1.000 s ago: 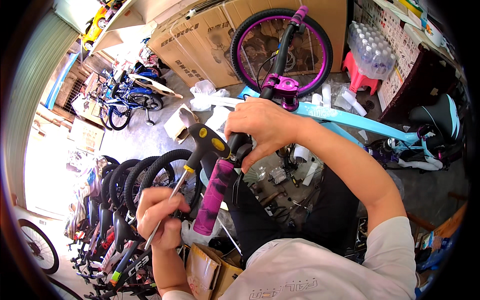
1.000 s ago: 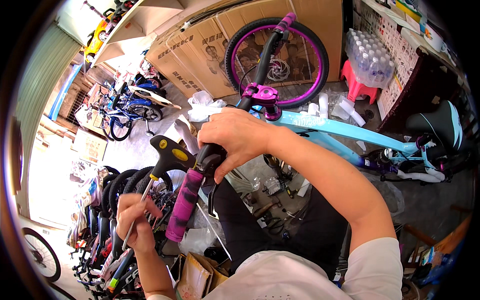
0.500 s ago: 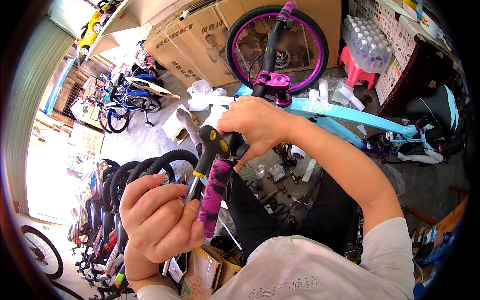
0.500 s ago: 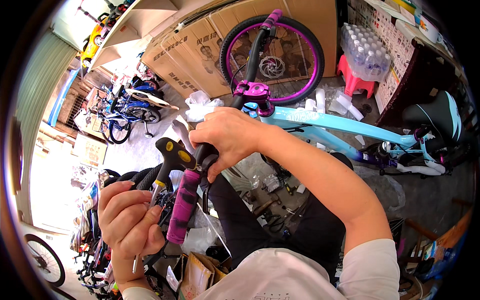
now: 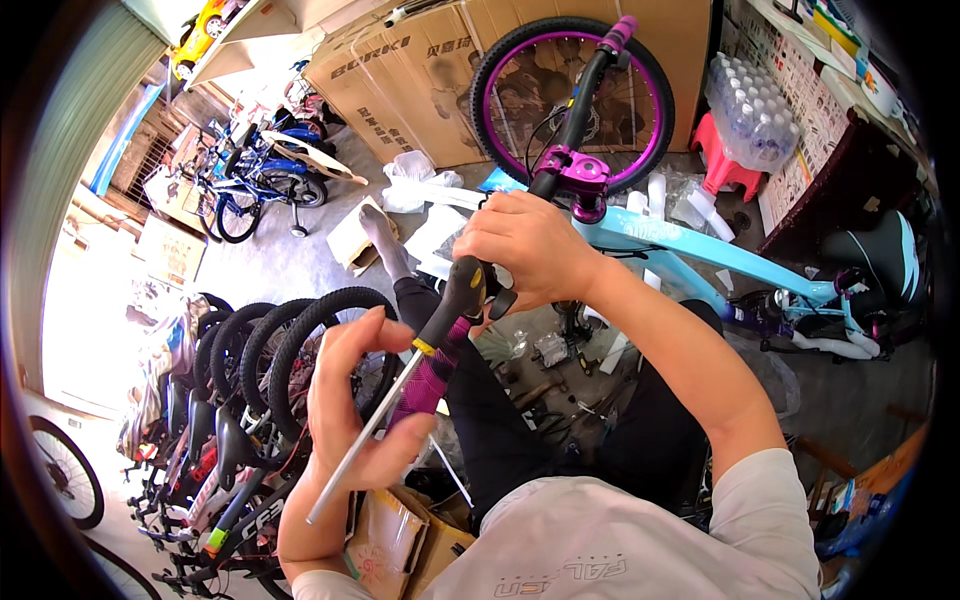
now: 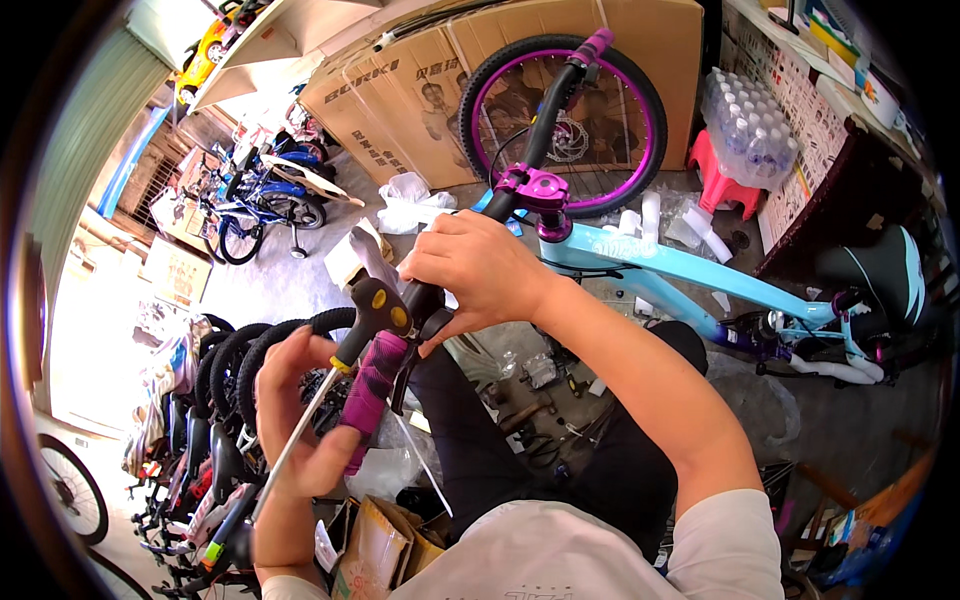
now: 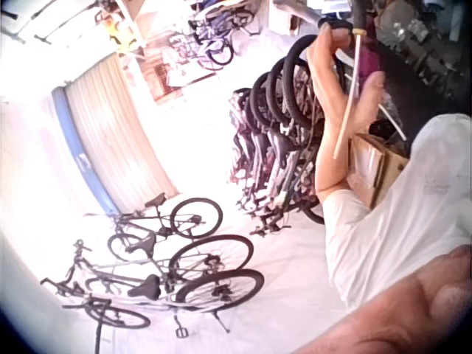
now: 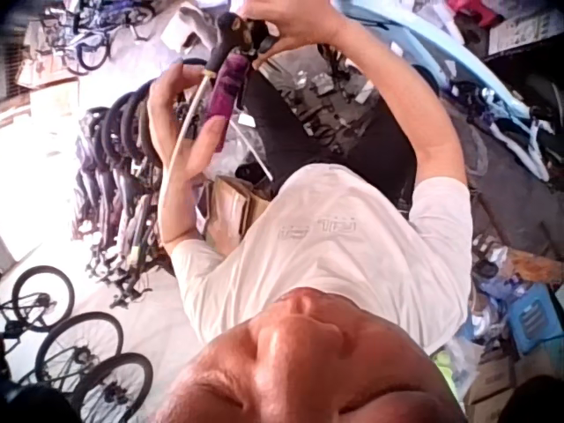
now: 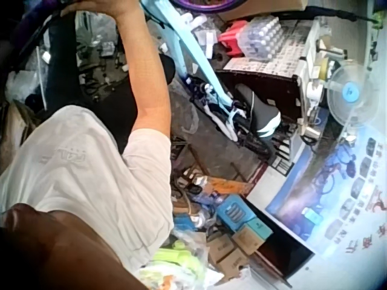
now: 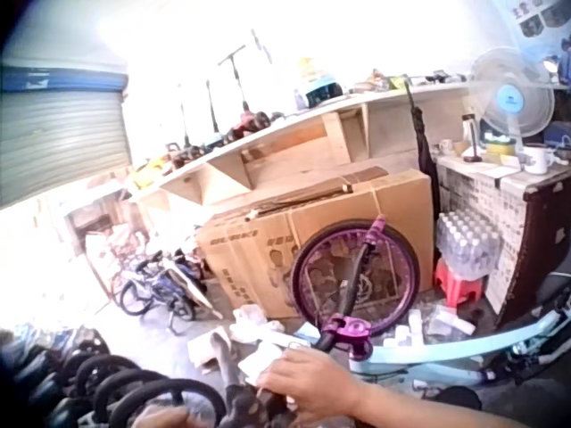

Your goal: The person is assembling a bicycle by attaching the handlebars to the stem. They use a screwdriver to tighten the bolts on the stem and handlebar clamps, ensuring the handlebars are securely fastened. The person also adjusts the brake cables and shifter mechanisms on the handlebars.

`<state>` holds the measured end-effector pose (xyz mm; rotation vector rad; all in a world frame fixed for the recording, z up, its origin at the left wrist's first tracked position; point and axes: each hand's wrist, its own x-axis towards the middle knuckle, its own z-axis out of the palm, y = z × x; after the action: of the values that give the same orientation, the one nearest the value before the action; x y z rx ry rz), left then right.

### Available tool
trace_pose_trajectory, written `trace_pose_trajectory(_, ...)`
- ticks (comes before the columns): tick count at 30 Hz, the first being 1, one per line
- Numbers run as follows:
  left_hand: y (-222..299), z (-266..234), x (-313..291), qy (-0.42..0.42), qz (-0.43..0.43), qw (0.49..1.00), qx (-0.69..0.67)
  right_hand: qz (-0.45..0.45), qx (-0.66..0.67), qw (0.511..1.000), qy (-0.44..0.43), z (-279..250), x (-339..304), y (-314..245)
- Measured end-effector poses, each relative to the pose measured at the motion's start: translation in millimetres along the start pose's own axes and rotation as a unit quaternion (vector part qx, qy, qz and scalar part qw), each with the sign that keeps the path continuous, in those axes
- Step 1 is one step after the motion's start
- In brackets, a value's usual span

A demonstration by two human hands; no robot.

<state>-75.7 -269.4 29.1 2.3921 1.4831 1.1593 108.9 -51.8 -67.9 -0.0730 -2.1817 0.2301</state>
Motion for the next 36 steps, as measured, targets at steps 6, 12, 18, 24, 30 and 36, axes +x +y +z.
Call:
trace_pose_trajectory(6, -11.2, 9.6, -22.4, -0.005, -0.322, 0.847, -0.422, 0.012, 0.039, 0.997, -0.061, -5.6, 0.2, 4.5)
trace_pose_trajectory(12, -3.3, 3.9, 6.0, -0.107, -0.335, 0.879, -0.321, 0.07, 0.149, 0.986, 0.006, -56.0, -7.1, -10.9)
trace_pose_trajectory(18, -4.5, 14.0, 51.9, -0.2, -0.382, 0.803, -0.412, -0.025, 0.047, 0.99, 0.128, -54.3, 36.2, -161.3)
trace_pose_trajectory(24, -13.8, 23.4, 41.3, -0.187, -0.359, 0.846, -0.347, -0.022, 0.113, 0.986, 0.117, 7.4, 43.6, -201.0)
trace_pose_trajectory(30, -9.8, 26.5, 50.6, -0.2, -0.355, 0.863, -0.3, -0.045, 0.205, 0.967, 0.145, 13.6, 46.3, -193.0)
trace_pose_trajectory(36, -28.8, 27.0, 38.7, -0.188, -0.305, 0.869, -0.342, -0.069, 0.257, 0.957, 0.114, -1.9, 36.0, -190.6)
